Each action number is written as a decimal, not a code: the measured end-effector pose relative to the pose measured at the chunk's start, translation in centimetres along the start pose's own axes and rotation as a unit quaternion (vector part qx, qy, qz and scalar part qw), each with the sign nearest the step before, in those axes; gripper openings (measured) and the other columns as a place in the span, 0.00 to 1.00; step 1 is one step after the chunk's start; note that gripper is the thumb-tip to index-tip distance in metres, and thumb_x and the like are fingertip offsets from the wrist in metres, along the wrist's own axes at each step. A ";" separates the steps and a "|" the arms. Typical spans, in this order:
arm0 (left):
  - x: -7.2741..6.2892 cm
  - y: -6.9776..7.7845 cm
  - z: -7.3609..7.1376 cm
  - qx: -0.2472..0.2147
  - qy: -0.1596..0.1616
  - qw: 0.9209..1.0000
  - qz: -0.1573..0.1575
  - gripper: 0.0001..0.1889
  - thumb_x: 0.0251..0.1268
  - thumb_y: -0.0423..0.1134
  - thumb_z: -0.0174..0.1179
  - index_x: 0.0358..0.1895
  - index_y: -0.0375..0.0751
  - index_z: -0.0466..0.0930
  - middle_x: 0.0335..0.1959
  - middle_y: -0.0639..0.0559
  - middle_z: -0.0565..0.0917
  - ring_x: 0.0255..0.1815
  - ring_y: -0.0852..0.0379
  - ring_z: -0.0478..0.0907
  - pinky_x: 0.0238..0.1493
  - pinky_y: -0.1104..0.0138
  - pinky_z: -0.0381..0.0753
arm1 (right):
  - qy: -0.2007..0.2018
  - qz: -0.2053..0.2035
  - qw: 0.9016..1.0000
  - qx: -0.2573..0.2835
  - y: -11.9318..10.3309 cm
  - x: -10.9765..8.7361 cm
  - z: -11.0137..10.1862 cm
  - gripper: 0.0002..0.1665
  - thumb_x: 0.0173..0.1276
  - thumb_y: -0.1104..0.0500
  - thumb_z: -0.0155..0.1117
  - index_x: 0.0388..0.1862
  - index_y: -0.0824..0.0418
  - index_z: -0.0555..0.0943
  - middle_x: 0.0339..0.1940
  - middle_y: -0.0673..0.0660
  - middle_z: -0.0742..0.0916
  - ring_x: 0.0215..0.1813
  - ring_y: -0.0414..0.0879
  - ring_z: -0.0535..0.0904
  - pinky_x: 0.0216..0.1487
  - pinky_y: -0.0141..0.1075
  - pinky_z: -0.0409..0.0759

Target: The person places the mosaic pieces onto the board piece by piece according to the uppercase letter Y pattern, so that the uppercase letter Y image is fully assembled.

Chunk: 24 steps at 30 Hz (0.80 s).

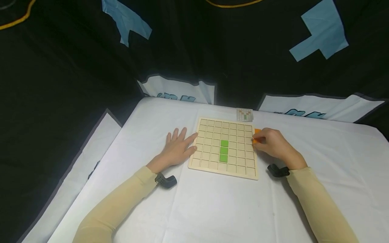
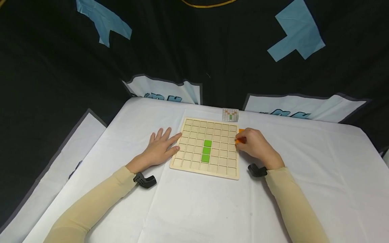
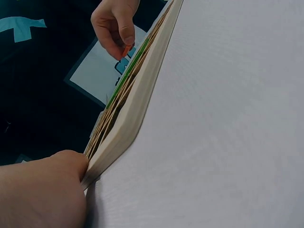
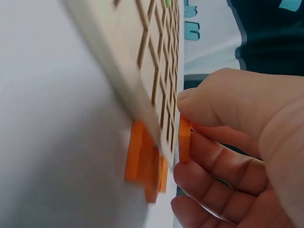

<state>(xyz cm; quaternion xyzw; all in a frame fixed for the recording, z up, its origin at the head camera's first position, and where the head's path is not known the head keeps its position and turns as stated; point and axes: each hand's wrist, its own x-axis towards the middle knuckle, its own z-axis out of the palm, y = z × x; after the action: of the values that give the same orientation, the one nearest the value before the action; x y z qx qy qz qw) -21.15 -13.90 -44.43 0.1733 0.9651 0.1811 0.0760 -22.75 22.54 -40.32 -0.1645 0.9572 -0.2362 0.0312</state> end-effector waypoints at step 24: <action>0.1 -0.1 0.1 0.003 -0.003 1.000 -0.002 0.33 0.79 0.59 0.42 0.82 0.55 0.55 0.84 0.32 0.44 0.83 0.26 0.32 0.78 0.31 0.32 | 0.001 -0.093 0.996 0.002 -3.7 3.7 1.1 0.08 0.62 0.69 0.67 0.40 0.66 0.89 0.40 0.60 0.91 0.40 0.51 0.78 0.46 0.43 0.79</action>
<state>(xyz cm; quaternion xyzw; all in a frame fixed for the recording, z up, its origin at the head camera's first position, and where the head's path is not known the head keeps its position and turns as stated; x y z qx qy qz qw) -21.26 -13.88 -44.53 0.1716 0.9657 0.1779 0.0789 -24.94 17.76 -39.48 -0.2526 0.9372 -0.2404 0.0083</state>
